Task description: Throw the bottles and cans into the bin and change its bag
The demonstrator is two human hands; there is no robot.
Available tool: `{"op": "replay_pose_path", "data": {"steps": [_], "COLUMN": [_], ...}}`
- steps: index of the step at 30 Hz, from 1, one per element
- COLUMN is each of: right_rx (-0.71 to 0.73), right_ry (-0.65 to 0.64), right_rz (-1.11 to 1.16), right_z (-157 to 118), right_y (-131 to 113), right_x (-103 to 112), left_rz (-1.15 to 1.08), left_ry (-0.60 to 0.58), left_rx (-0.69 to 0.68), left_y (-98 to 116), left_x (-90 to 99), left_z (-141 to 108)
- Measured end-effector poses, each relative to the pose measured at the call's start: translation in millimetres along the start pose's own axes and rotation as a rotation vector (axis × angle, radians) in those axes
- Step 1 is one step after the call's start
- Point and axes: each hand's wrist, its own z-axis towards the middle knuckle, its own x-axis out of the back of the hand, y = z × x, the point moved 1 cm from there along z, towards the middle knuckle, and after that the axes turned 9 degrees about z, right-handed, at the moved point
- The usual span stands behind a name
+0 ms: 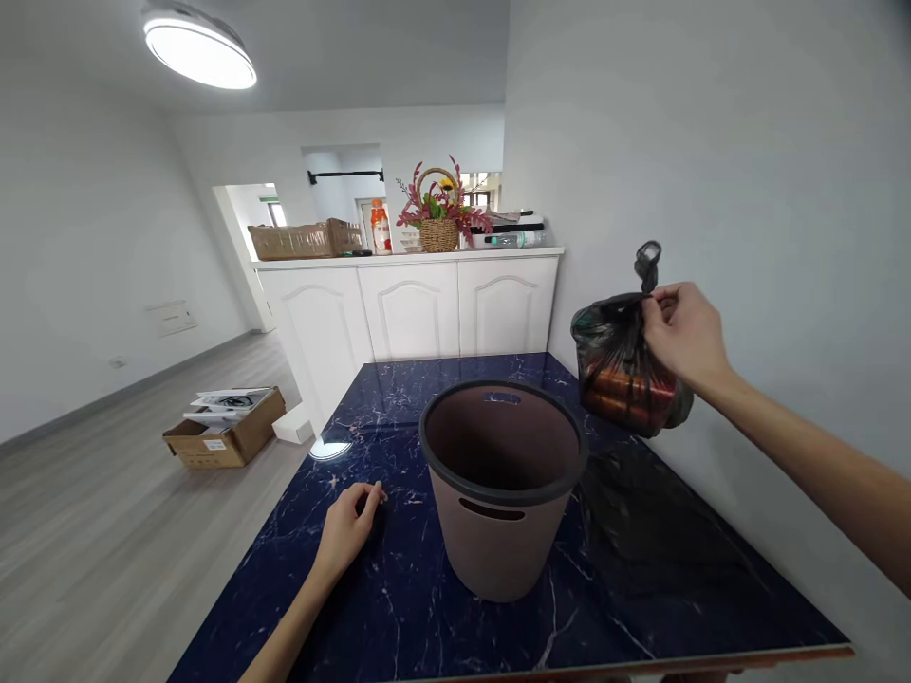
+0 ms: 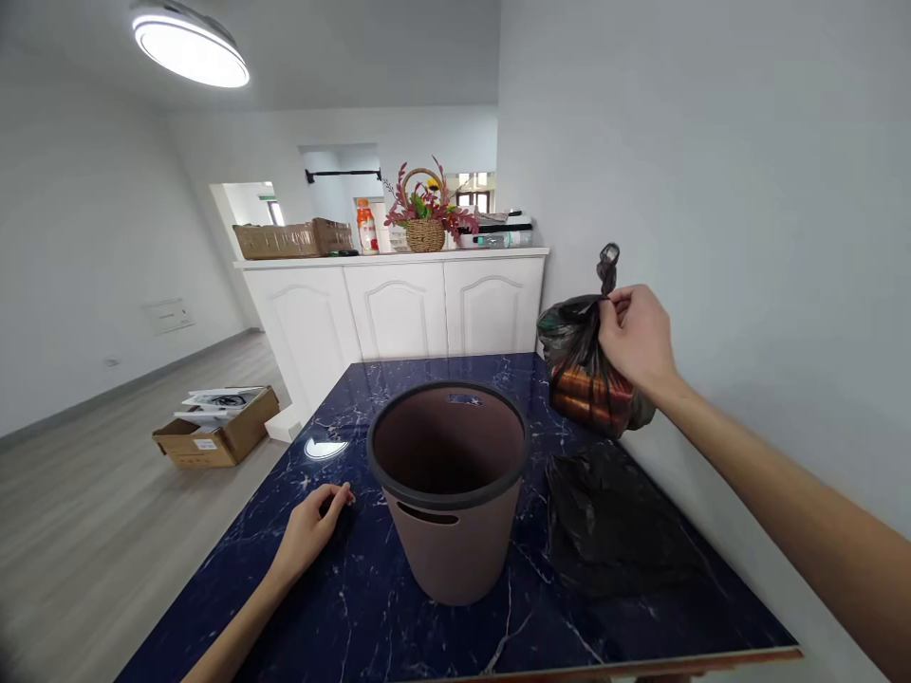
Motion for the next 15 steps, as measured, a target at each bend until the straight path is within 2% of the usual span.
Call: {"op": "replay_pose_path", "data": {"steps": [4, 9, 15], "right_rx": [-0.11, -0.262, -0.308], "right_ry": [0.029, 0.016, -0.039], "right_rz": [-0.088, -0.082, -0.075], "right_z": [-4, -6, 1], "right_y": [36, 78, 118], "right_x": [-19, -44, -65], "left_rz": [0.008, 0.02, 0.038], "left_ry": [0.003, 0.0, -0.002], "left_rx": [-0.007, -0.017, -0.016], "left_y": [0, 1, 1], "left_x": [-0.6, -0.4, -0.1], "left_z": [0, 1, 1]}}
